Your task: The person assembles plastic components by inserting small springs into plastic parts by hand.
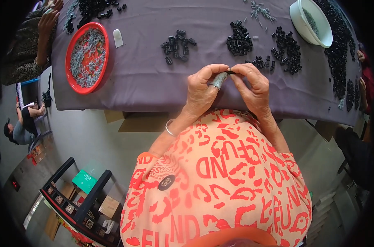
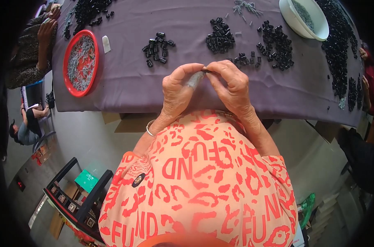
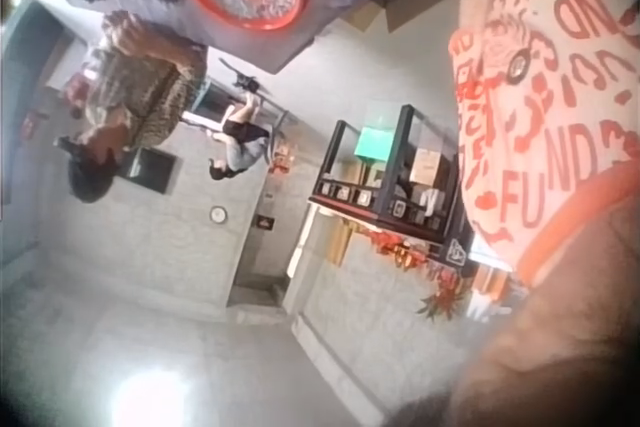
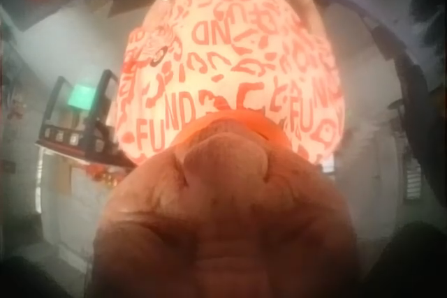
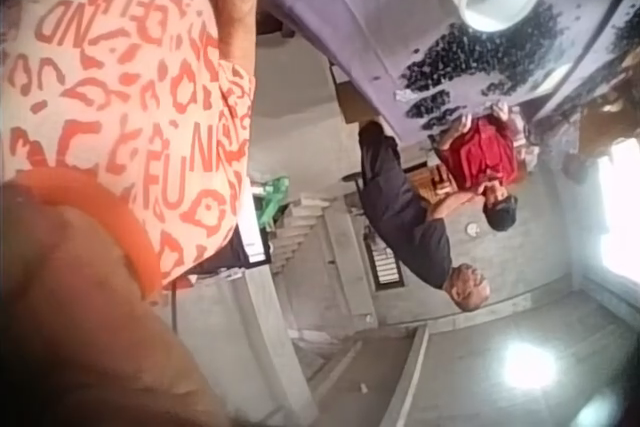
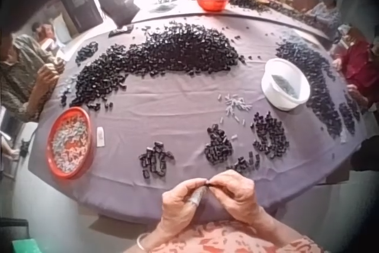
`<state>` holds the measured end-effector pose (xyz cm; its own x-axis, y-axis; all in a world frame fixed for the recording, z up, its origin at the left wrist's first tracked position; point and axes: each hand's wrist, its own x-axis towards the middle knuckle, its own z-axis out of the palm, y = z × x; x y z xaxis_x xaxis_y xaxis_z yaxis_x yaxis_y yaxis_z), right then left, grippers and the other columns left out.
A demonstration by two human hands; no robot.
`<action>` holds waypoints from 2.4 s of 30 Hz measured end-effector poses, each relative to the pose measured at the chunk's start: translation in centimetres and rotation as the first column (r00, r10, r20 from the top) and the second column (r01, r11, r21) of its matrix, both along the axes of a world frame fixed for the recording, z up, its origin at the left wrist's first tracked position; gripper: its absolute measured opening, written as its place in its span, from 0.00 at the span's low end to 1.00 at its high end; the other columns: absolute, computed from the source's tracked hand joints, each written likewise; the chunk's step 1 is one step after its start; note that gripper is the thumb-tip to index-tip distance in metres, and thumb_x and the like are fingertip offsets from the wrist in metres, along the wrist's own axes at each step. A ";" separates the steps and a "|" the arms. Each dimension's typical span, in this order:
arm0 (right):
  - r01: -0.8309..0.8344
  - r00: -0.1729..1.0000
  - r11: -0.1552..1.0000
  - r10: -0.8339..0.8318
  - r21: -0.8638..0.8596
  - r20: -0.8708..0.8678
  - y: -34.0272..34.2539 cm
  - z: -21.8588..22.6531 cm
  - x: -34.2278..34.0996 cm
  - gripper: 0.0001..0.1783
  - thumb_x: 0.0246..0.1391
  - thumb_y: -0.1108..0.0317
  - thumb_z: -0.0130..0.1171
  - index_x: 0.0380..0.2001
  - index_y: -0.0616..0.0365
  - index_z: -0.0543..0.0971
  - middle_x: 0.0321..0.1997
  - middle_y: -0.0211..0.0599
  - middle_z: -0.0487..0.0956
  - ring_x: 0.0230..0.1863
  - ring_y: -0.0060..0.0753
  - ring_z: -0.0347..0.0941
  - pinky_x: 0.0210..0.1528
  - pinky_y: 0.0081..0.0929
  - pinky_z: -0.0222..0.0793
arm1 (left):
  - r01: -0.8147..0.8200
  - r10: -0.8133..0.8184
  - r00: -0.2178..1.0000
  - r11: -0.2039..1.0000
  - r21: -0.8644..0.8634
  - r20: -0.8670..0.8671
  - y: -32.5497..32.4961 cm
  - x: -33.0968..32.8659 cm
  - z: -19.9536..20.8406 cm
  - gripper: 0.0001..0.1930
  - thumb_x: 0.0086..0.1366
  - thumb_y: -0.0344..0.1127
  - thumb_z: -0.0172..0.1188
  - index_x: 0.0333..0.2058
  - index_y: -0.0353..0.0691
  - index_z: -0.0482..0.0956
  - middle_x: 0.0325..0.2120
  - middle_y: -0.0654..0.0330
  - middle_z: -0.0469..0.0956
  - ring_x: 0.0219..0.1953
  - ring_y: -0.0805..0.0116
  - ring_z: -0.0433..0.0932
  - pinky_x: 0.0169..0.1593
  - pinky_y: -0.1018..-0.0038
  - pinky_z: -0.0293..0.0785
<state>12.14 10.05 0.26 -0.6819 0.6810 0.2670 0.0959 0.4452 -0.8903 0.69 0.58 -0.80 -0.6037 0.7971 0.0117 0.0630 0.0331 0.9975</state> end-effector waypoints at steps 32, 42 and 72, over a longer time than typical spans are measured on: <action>-0.304 0.929 0.882 0.191 0.361 0.317 2.4 -0.5 -1.6 0.28 0.41 0.82 0.56 0.50 0.60 0.66 0.30 0.43 0.73 0.33 0.45 0.71 0.38 0.37 0.66 | 0.393 -0.281 0.916 0.777 -0.492 0.288 2.3 -4.4 2.3 0.11 0.58 0.37 0.58 0.35 0.35 0.78 0.25 0.62 0.79 0.24 0.77 0.77 0.25 0.80 0.71; -0.306 0.939 0.882 0.218 0.357 0.266 2.5 0.3 -1.3 0.29 0.37 0.81 0.59 0.49 0.61 0.69 0.34 0.44 0.75 0.37 0.45 0.72 0.42 0.36 0.68 | 0.430 -0.218 0.835 0.831 -0.353 0.505 2.7 -5.1 1.4 0.07 0.56 0.30 0.62 0.33 0.34 0.79 0.22 0.61 0.78 0.21 0.78 0.77 0.17 0.84 0.69; 0.094 0.992 0.871 -0.125 0.482 0.033 4.9 -0.1 -3.0 0.06 0.42 0.76 0.60 0.29 0.59 0.77 0.32 0.37 0.75 0.35 0.41 0.70 0.38 0.35 0.67 | 0.339 -0.161 0.905 0.832 -0.439 0.394 2.3 -3.4 1.8 0.12 0.58 0.37 0.57 0.35 0.35 0.78 0.25 0.61 0.79 0.24 0.74 0.78 0.26 0.79 0.74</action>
